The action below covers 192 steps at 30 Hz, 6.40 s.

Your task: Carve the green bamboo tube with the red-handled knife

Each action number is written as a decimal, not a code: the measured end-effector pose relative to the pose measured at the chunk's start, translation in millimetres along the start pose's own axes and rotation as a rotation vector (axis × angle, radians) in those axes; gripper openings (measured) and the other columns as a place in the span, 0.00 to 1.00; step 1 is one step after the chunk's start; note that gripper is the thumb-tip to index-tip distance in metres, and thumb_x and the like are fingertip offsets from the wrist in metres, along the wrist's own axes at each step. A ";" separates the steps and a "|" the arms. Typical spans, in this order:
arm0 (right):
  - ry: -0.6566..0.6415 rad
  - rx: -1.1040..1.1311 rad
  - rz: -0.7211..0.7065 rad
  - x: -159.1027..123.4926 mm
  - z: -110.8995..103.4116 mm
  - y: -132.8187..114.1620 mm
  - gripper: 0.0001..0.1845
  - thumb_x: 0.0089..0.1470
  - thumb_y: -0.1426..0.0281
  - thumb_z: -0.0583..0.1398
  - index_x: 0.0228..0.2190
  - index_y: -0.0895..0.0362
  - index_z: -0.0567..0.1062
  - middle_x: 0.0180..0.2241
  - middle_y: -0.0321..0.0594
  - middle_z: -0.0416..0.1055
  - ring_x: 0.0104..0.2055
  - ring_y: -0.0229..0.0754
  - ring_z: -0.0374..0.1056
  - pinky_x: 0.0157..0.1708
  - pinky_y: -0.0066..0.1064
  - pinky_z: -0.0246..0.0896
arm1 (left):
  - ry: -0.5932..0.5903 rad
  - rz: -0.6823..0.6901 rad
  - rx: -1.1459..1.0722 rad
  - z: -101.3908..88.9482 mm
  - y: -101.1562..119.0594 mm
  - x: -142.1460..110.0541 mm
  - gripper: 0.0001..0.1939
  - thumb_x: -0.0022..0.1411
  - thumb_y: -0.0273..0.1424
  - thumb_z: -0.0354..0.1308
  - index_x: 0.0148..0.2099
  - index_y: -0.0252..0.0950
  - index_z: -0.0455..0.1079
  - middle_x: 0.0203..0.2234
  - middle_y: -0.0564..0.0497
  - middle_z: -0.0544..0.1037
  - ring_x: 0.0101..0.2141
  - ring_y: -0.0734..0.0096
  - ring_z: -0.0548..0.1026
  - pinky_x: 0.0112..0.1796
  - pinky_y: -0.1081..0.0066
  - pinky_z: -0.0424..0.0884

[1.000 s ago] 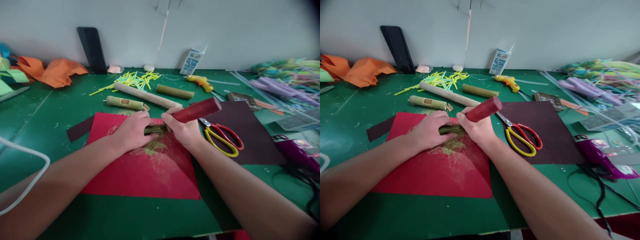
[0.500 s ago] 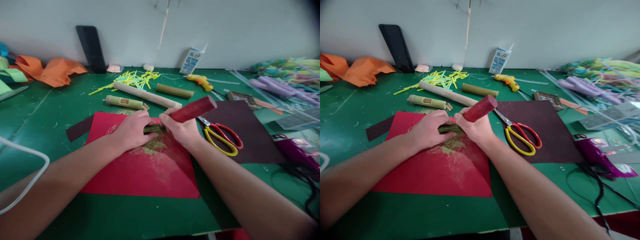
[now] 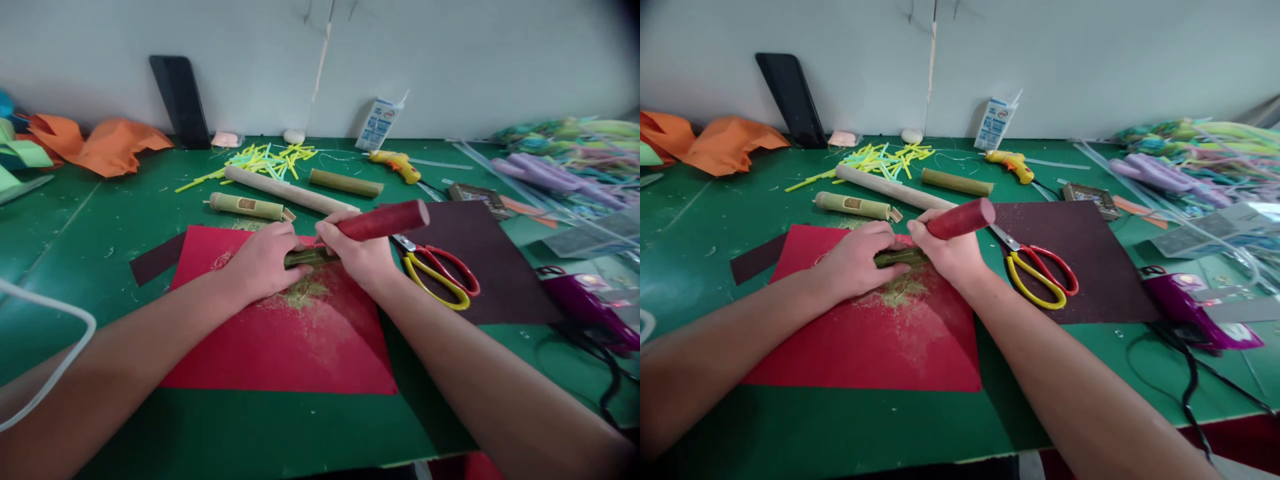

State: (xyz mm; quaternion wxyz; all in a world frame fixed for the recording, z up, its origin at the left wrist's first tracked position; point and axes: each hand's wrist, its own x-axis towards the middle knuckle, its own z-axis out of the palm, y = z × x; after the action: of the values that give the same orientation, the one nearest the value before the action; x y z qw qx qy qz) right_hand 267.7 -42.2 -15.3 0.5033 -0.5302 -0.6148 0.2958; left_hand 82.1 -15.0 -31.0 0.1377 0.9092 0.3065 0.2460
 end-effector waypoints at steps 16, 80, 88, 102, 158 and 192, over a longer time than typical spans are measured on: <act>-0.124 0.000 0.044 -3.5 -2.1 -4.9 0.15 0.52 0.65 0.60 0.17 0.55 0.70 0.15 0.29 0.59 0.20 0.32 0.54 0.23 0.30 0.49 | -0.009 -0.012 -0.008 0.1 0.3 -0.3 0.09 0.61 0.34 0.64 0.37 0.33 0.75 0.30 0.49 0.70 0.34 0.64 0.70 0.36 0.65 0.69; 0.069 0.061 0.078 -8.0 12.9 -3.4 0.13 0.47 0.69 0.60 0.14 0.54 0.66 0.16 0.31 0.60 0.22 0.35 0.56 0.25 0.32 0.53 | -0.030 -0.125 -0.081 -2.3 1.9 6.4 0.09 0.57 0.32 0.68 0.31 0.33 0.73 0.28 0.51 0.68 0.31 0.68 0.69 0.32 0.68 0.63; 0.124 0.017 0.039 -2.0 16.9 1.1 0.13 0.48 0.68 0.60 0.16 0.54 0.67 0.17 0.31 0.61 0.23 0.35 0.57 0.26 0.32 0.55 | -0.027 -0.120 -0.069 0.4 -0.1 6.3 0.10 0.56 0.31 0.68 0.29 0.34 0.70 0.29 0.52 0.67 0.31 0.68 0.68 0.33 0.67 0.64; 0.024 0.016 0.062 -5.1 13.3 -6.2 0.13 0.44 0.71 0.59 0.13 0.54 0.65 0.15 0.30 0.59 0.21 0.34 0.55 0.23 0.31 0.51 | -0.059 -0.078 -0.046 -1.5 -1.3 6.9 0.09 0.58 0.32 0.66 0.30 0.33 0.71 0.29 0.51 0.68 0.33 0.66 0.69 0.33 0.67 0.63; 0.127 -0.046 0.054 -3.1 14.1 -7.2 0.13 0.50 0.65 0.61 0.18 0.54 0.68 0.18 0.31 0.62 0.23 0.36 0.57 0.26 0.32 0.54 | -0.070 -0.048 0.071 0.6 3.4 2.1 0.11 0.59 0.36 0.67 0.35 0.34 0.71 0.34 0.46 0.73 0.38 0.59 0.72 0.37 0.63 0.69; -0.021 -0.004 0.106 -16.1 14.6 -18.2 0.15 0.49 0.62 0.60 0.17 0.55 0.68 0.17 0.32 0.63 0.22 0.34 0.57 0.23 0.29 0.52 | -0.130 -0.160 0.079 -10.1 14.2 -1.6 0.11 0.60 0.39 0.62 0.33 0.36 0.72 0.30 0.48 0.72 0.35 0.59 0.72 0.33 0.63 0.63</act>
State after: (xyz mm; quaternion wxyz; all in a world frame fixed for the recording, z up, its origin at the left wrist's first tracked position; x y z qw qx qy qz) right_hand 246.5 -59.8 -8.6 0.4792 -0.5600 -0.5918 0.3265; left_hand 82.6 -26.0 -17.5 0.1408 0.9004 0.3781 0.1626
